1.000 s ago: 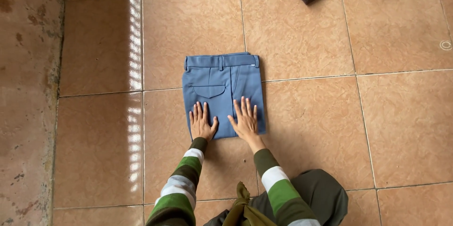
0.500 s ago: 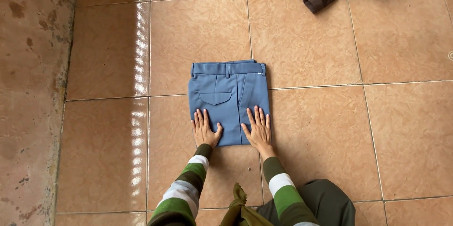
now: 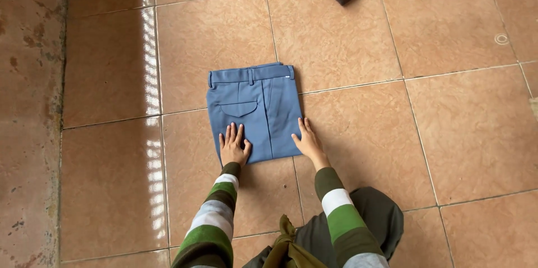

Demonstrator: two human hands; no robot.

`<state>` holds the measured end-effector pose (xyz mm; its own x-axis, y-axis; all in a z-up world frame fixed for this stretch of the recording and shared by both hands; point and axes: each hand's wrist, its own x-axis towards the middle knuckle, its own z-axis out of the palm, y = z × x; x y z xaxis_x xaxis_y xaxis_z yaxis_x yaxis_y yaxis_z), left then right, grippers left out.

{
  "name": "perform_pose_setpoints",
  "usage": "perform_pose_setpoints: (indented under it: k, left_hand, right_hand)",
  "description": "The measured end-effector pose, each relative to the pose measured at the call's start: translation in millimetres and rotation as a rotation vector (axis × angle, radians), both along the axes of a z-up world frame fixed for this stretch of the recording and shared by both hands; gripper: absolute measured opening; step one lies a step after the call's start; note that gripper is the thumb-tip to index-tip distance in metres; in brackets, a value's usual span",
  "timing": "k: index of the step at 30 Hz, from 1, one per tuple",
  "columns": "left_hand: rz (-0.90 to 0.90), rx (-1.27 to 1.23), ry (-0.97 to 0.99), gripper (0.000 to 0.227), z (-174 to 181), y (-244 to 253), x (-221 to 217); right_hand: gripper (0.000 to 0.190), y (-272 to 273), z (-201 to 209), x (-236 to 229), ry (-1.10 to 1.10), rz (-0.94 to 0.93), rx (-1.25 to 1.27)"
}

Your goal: Folding blue trousers into a neat rectangular shape while sitting on the floor.

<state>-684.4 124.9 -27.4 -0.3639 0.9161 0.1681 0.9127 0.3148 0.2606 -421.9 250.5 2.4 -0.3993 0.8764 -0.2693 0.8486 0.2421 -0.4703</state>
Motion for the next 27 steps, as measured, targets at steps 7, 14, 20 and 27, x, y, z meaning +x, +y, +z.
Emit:
perform_pose_setpoints:
  k: [7, 14, 20, 27]
  left_hand:
    - [0.133, -0.056, 0.028, 0.070, -28, 31, 30]
    - [-0.094, 0.114, -0.126, 0.082, 46, 96, 196]
    - [-0.366, 0.063, -0.297, 0.081, 96, 150, 319]
    - [-0.578, -0.005, -0.349, 0.080, 118, 154, 430]
  right_hand:
    - [0.084, -2, 38, 62, 0.046, -0.156, -0.154]
    - [0.081, -4, 75, 124, 0.084, -0.314, -0.110]
    - [0.085, 0, 111, 185, 0.087, -0.468, 0.068]
    - [0.084, -28, 134, 271, 0.033, -0.674, 0.143]
